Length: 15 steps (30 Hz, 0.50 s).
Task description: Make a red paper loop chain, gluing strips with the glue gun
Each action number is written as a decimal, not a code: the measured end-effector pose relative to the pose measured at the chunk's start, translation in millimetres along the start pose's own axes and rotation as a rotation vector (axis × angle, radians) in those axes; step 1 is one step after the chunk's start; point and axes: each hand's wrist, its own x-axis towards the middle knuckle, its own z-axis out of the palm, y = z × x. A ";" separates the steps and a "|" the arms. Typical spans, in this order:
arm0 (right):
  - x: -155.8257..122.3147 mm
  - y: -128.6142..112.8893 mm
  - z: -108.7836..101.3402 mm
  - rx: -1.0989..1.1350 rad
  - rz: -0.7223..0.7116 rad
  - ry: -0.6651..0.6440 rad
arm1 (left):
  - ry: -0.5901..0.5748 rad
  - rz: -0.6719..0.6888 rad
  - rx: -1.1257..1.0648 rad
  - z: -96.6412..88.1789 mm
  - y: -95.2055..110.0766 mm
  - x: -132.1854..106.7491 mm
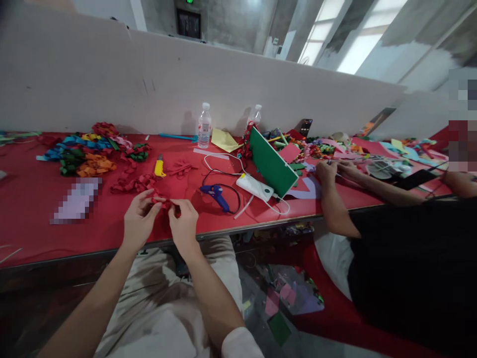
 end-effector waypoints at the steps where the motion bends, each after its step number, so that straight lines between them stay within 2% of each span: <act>1: -1.9 1.2 1.0 -0.021 -0.014 -0.002 | 0.016 0.027 0.028 1.3 1.0 -0.9; 4: -5.6 3.6 2.5 -0.062 -0.025 -0.026 | 0.035 0.112 0.137 5.2 3.0 -3.2; 8: -4.0 4.3 0.6 -0.111 -0.008 -0.010 | 0.007 0.149 0.224 8.2 1.2 -3.2; 15: 2.1 1.8 -2.7 -0.069 -0.091 -0.087 | -0.006 0.154 0.207 2.2 -6.3 -3.2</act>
